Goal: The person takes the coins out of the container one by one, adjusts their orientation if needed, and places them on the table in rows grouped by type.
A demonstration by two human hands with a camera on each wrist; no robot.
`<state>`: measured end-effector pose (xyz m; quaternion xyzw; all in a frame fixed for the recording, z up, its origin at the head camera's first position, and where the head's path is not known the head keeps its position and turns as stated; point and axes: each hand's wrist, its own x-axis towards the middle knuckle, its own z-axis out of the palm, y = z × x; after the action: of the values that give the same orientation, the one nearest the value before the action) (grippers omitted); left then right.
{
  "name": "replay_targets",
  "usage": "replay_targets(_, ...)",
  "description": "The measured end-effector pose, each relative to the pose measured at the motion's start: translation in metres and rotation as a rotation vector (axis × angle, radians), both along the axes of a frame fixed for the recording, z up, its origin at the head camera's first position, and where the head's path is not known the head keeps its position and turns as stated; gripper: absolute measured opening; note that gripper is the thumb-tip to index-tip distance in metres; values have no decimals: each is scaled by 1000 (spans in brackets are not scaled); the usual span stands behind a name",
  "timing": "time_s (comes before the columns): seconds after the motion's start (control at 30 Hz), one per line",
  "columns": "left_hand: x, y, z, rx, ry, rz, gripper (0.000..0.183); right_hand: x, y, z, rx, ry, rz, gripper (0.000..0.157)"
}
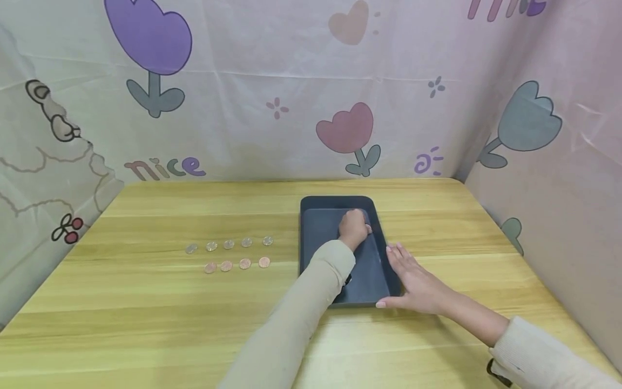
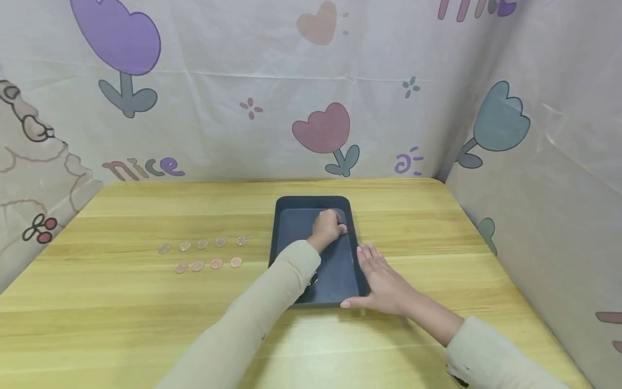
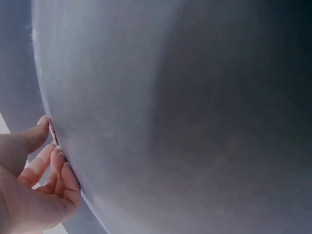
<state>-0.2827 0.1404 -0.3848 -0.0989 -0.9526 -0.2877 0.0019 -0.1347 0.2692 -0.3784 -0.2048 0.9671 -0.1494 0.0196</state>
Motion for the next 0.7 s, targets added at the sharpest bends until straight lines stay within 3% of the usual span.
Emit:
replay_targets(0.17,0,4,-1,-41,-13,38,13,0,0,0,-1,0,1,113)
replay_targets(0.27,0,5,-2,-40,-29,56,19,0,-1,0,-2,-2,0,113)
replay_targets(0.47,1,2,0,54,-62,115,29,1,-1,0,-4,-2,-2,113)
replay_targets(0.7,1,-3,10,192,-175,152,40,2,-1,1,-1,9,1,112)
